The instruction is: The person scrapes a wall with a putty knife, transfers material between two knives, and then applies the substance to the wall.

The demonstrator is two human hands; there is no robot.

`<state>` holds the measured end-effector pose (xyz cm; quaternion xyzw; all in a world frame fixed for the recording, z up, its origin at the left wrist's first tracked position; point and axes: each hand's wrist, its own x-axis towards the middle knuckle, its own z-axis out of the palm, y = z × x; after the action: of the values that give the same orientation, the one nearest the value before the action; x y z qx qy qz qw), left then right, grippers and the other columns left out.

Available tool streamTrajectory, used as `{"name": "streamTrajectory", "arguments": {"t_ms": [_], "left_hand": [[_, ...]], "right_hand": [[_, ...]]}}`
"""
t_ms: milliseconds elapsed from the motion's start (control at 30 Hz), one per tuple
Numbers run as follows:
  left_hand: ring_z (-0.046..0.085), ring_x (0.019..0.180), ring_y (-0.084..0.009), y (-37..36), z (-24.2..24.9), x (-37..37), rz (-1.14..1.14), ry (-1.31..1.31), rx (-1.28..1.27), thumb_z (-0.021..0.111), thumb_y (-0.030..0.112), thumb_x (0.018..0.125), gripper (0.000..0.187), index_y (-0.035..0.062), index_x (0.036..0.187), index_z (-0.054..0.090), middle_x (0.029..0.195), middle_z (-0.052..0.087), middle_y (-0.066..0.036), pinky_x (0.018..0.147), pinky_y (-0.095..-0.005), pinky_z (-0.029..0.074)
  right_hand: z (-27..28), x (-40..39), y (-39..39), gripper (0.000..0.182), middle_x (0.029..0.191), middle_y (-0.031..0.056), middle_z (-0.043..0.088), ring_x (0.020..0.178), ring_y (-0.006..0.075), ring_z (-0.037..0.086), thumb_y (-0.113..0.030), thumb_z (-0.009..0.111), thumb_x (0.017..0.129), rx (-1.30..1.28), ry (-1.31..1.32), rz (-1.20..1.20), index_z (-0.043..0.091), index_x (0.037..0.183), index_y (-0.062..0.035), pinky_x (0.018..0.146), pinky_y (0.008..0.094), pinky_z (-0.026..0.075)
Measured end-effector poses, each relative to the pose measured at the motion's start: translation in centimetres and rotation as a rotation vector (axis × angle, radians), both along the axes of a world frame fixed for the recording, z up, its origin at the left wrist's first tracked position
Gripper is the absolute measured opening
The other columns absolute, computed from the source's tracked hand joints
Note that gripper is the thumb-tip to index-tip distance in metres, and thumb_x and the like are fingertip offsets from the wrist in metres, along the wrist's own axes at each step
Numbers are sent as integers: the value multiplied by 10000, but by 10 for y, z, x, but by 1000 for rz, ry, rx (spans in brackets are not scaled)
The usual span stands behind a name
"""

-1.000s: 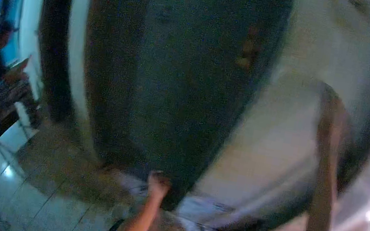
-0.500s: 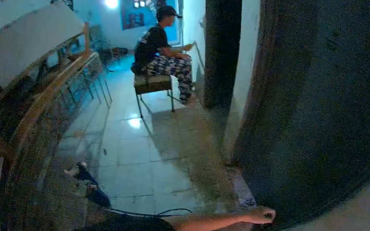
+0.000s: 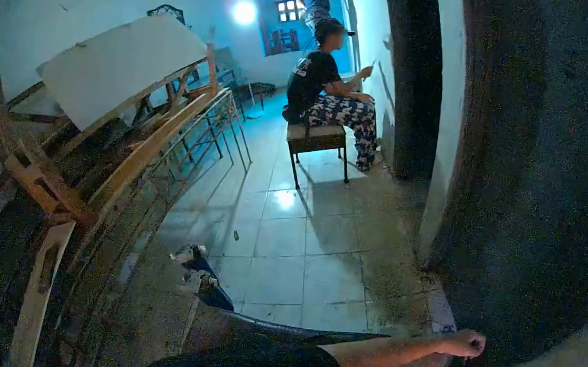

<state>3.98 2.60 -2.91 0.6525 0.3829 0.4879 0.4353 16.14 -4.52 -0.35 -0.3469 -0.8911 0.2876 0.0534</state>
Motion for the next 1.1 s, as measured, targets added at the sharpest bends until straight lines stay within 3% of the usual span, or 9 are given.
{"name": "streamTrajectory", "arguments": {"t_ms": [33, 67, 200, 300, 333, 433, 533, 767, 1100], "left_hand": [[563, 579, -128, 3, -5, 3, -4, 17, 39, 555, 138, 773, 93, 47, 758, 543, 670, 563, -51, 511, -287, 465], [566, 589, -133, -20, 47, -1, 24, 86, -43, 556, 148, 774, 107, 42, 766, 545, 676, 564, -58, 521, -302, 462], [572, 592, -160, -22, 60, -3, 121, 269, -92, 569, 154, 757, 115, 42, 777, 550, 672, 560, -66, 547, -324, 454], [572, 582, -174, -7, 25, 2, 163, 265, 245, 582, 132, 741, 106, 36, 770, 547, 682, 559, -67, 534, -330, 445], [529, 661, -157, -4, 23, 2, 71, 216, -1, 594, 168, 734, 115, 81, 785, 540, 715, 530, -47, 595, -306, 434], [509, 684, -132, -21, 60, -4, -9, 205, -173, 605, 165, 720, 132, 73, 778, 531, 713, 516, -34, 589, -290, 425], [561, 596, -165, -12, 35, 7, 92, 185, 225, 603, 120, 742, 107, 57, 754, 518, 678, 525, -84, 534, -349, 431], [559, 693, -241, -12, 46, 15, 47, 468, 170, 626, 164, 701, 177, 65, 769, 496, 732, 515, -85, 612, -408, 421], [543, 651, -207, 9, 5, 12, -26, 266, 87, 598, 89, 705, 125, 42, 732, 486, 696, 519, -81, 578, -362, 441]], "right_hand": [[-2, 4, -1, 395, 1160, 192, 525, 1093, 322, 493, 5, 435, 805, -3, -8, -8, 498, 1194, -22, 931, 378, 395], [-2, 9, -2, 396, 1159, 193, 525, 1092, 323, 494, 5, 434, 805, -1, -16, -14, 498, 1195, -23, 930, 378, 396], [-13, 25, -4, 399, 1155, 198, 526, 1088, 326, 498, 7, 432, 803, -6, -42, -46, 499, 1195, -25, 925, 379, 399], [-20, 34, -5, 402, 1153, 202, 528, 1085, 328, 500, 8, 430, 801, -3, -70, -65, 500, 1195, -27, 922, 379, 401], [-24, 37, -2, 403, 1152, 203, 528, 1084, 329, 501, 8, 429, 801, -4, -84, -72, 500, 1195, -28, 921, 379, 402], [-32, 36, 2, 405, 1150, 206, 529, 1081, 331, 503, 9, 428, 799, -2, -116, -80, 501, 1196, -30, 917, 380, 404], [-43, 37, 8, 408, 1147, 210, 530, 1078, 333, 506, 10, 426, 798, -1, -147, -84, 502, 1196, -31, 914, 380, 406], [-76, 49, 31, 413, 1141, 218, 533, 1072, 339, 511, 13, 421, 794, -13, -233, -110, 503, 1197, -36, 907, 381, 411], [-101, 49, 44, 422, 1133, 230, 537, 1062, 346, 520, 16, 415, 789, -19, -314, -119, 506, 1198, -42, 896, 383, 418]]}}
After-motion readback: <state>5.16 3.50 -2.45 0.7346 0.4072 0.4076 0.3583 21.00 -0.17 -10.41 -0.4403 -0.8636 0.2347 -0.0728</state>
